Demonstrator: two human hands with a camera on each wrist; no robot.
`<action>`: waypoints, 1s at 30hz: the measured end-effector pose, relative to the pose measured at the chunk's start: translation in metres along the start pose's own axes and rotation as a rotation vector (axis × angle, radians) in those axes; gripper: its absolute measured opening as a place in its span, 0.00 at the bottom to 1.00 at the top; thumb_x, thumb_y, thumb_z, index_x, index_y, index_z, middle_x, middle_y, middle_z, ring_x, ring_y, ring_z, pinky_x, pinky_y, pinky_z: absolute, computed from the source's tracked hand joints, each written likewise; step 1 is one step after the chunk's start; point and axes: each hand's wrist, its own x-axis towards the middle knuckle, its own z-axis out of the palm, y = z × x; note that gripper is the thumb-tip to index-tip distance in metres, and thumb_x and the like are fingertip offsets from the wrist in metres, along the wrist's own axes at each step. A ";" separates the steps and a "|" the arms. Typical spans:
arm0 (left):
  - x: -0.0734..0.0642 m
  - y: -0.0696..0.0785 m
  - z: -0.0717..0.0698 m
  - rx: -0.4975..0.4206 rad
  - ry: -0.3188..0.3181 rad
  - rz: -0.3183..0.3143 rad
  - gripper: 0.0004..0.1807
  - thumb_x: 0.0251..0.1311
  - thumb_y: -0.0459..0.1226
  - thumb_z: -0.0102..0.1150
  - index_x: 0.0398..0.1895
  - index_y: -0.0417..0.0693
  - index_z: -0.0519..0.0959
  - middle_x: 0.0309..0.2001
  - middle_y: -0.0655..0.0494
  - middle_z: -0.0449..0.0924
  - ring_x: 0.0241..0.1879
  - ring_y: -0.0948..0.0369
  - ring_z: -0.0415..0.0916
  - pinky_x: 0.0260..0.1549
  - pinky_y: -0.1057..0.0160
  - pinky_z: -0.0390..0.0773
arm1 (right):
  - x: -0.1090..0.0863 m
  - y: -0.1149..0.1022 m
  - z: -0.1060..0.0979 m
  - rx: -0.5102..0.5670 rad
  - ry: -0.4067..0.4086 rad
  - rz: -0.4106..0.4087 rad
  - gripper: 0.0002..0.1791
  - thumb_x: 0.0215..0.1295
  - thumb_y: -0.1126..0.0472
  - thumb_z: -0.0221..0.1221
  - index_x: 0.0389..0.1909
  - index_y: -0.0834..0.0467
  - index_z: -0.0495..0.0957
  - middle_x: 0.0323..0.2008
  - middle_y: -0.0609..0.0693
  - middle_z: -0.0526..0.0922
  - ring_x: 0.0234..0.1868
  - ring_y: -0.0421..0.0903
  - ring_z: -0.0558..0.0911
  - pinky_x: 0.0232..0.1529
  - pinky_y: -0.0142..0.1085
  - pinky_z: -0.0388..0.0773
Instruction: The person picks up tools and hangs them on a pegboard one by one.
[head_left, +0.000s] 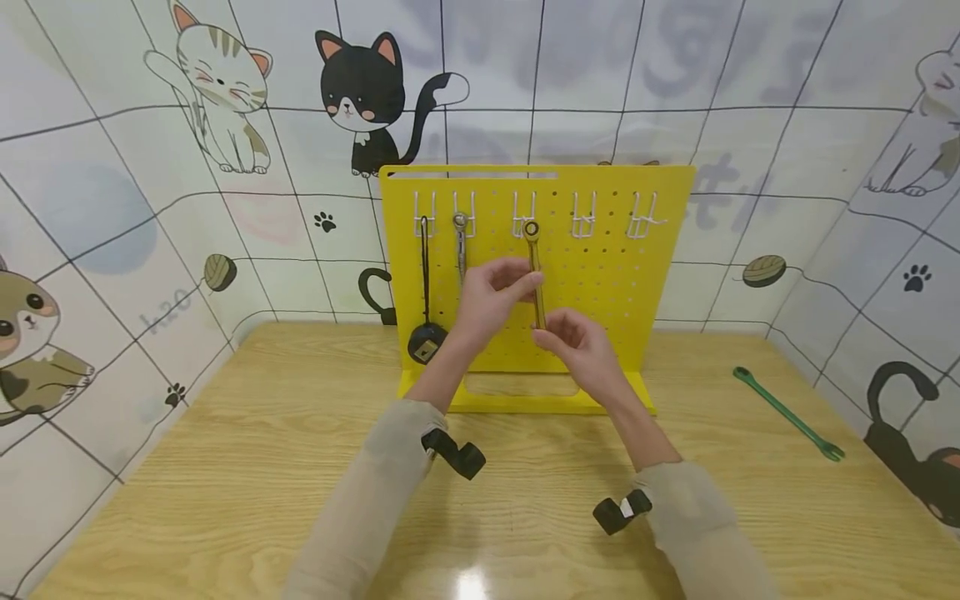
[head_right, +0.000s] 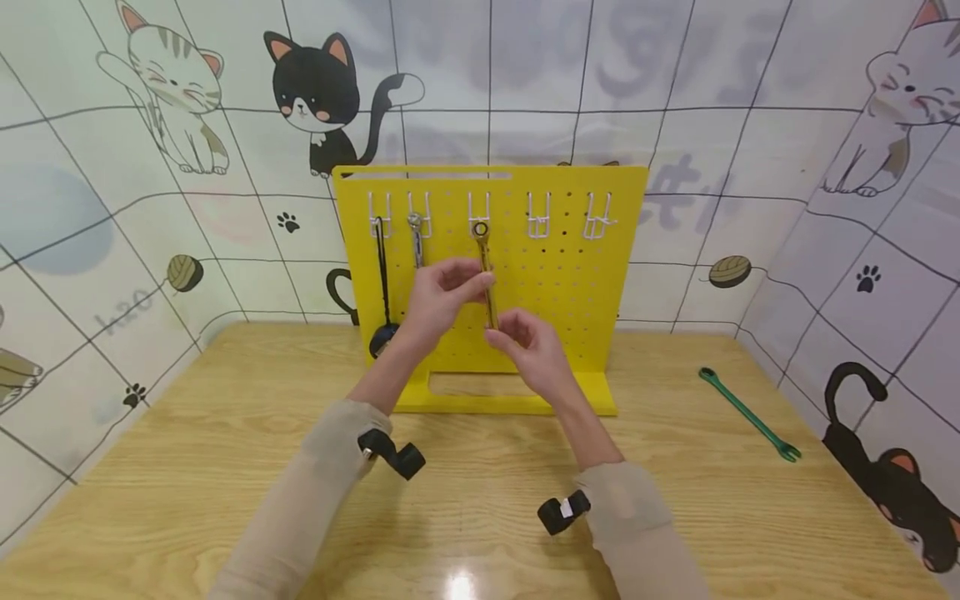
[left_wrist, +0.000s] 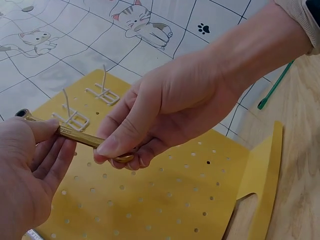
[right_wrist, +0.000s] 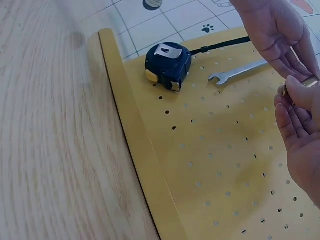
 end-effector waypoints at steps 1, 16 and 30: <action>0.001 0.001 0.000 0.005 0.001 0.001 0.14 0.65 0.36 0.67 0.50 0.37 0.83 0.42 0.46 0.86 0.37 0.54 0.85 0.46 0.50 0.85 | 0.001 0.000 0.000 0.002 0.005 0.002 0.12 0.72 0.60 0.62 0.44 0.66 0.77 0.34 0.52 0.78 0.35 0.47 0.76 0.40 0.32 0.78; 0.018 -0.004 -0.004 0.010 0.040 -0.004 0.12 0.65 0.32 0.67 0.47 0.33 0.83 0.40 0.44 0.85 0.36 0.56 0.84 0.41 0.57 0.86 | 0.022 0.006 0.006 0.025 0.041 0.041 0.12 0.71 0.61 0.63 0.46 0.66 0.78 0.38 0.54 0.80 0.44 0.58 0.80 0.50 0.43 0.82; 0.033 -0.014 -0.006 0.068 0.083 -0.062 0.13 0.65 0.34 0.67 0.47 0.34 0.84 0.40 0.45 0.86 0.36 0.55 0.84 0.42 0.57 0.86 | 0.041 0.018 0.004 -0.014 0.053 0.094 0.14 0.70 0.59 0.64 0.46 0.67 0.80 0.41 0.58 0.84 0.43 0.52 0.83 0.53 0.55 0.80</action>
